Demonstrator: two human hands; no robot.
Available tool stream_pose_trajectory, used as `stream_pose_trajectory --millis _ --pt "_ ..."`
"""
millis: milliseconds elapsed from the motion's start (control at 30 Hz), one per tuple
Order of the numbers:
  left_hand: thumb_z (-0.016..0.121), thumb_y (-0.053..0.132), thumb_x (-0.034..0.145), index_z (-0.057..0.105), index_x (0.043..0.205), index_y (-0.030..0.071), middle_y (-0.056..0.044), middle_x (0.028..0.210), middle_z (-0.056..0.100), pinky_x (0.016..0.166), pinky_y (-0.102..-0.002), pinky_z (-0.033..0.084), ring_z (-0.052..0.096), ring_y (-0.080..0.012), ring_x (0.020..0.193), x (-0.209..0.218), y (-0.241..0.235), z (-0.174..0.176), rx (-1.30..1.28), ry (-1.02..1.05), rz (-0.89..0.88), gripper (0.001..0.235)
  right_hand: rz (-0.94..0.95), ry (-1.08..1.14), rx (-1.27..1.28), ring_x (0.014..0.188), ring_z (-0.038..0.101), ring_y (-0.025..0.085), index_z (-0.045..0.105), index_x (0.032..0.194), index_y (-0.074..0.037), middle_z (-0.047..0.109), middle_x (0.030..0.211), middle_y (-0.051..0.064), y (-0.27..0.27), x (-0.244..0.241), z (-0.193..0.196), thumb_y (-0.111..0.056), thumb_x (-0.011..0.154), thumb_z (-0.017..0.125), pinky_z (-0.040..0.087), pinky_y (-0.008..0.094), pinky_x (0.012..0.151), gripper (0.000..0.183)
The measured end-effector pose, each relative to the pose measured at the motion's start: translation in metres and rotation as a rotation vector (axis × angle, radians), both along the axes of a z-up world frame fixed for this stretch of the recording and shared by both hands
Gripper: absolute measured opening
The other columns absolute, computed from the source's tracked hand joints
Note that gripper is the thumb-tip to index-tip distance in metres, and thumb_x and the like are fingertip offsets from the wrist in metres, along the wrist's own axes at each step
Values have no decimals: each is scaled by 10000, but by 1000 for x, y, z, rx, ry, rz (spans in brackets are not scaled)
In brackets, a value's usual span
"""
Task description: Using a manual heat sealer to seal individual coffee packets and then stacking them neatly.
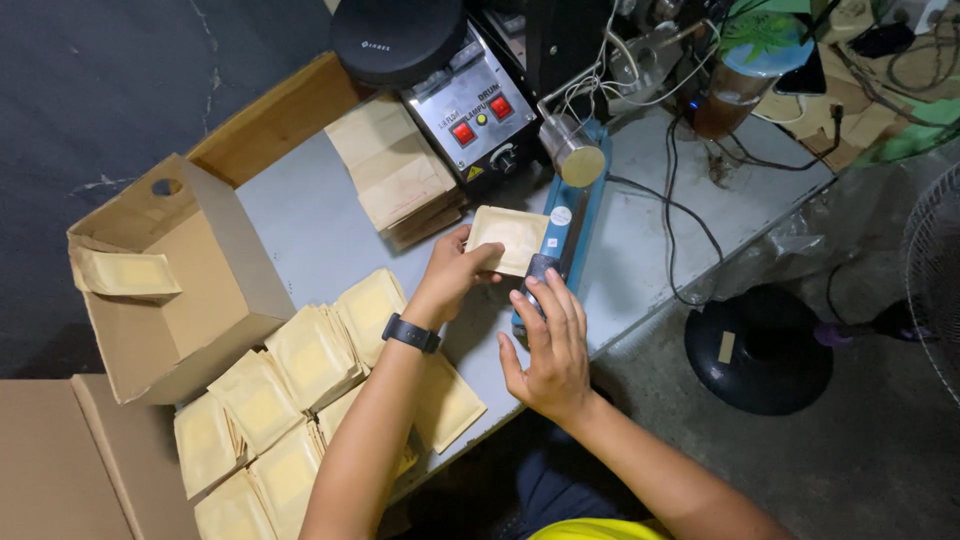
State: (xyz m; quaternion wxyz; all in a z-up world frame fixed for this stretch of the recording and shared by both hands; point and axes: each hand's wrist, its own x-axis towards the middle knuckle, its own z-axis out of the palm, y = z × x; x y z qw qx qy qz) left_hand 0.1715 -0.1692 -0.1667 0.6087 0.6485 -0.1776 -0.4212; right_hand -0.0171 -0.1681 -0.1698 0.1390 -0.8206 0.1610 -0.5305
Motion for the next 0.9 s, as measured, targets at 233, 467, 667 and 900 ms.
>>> stream_pose_trajectory --millis 233,467,667,900 --pt "822 120 796 628 1202 -69 -187 894 705 627 -345 679 743 -237 724 2 -1 -1 11 -4 -17 488 -4 14 -10 1380 478 493 613 1332 11 564 1384 227 0 1 -7 -147 886 716 428 565 1066 484" --pt "796 99 800 621 1224 -62 -173 890 700 623 -330 676 743 -226 728 0 0 0 12 26 -13 486 -12 40 -36 1379 478 496 602 1347 4 566 1382 228 -3 1 -14 -146 889 706 429 567 1041 493" --pt "801 103 798 632 1207 -56 -173 879 706 608 -327 674 746 -227 717 0 -1 -3 5 29 -14 471 -8 47 -27 1380 477 498 598 1352 3 564 1387 233 -1 -1 -10 -148 883 714 431 564 1036 507" --pt "805 103 798 627 1196 -58 -181 883 706 604 -346 675 751 -245 719 1 0 -1 -3 38 -28 465 15 89 9 1407 440 504 578 1367 7 539 1415 239 1 -4 -1 -154 881 720 423 563 1035 531"
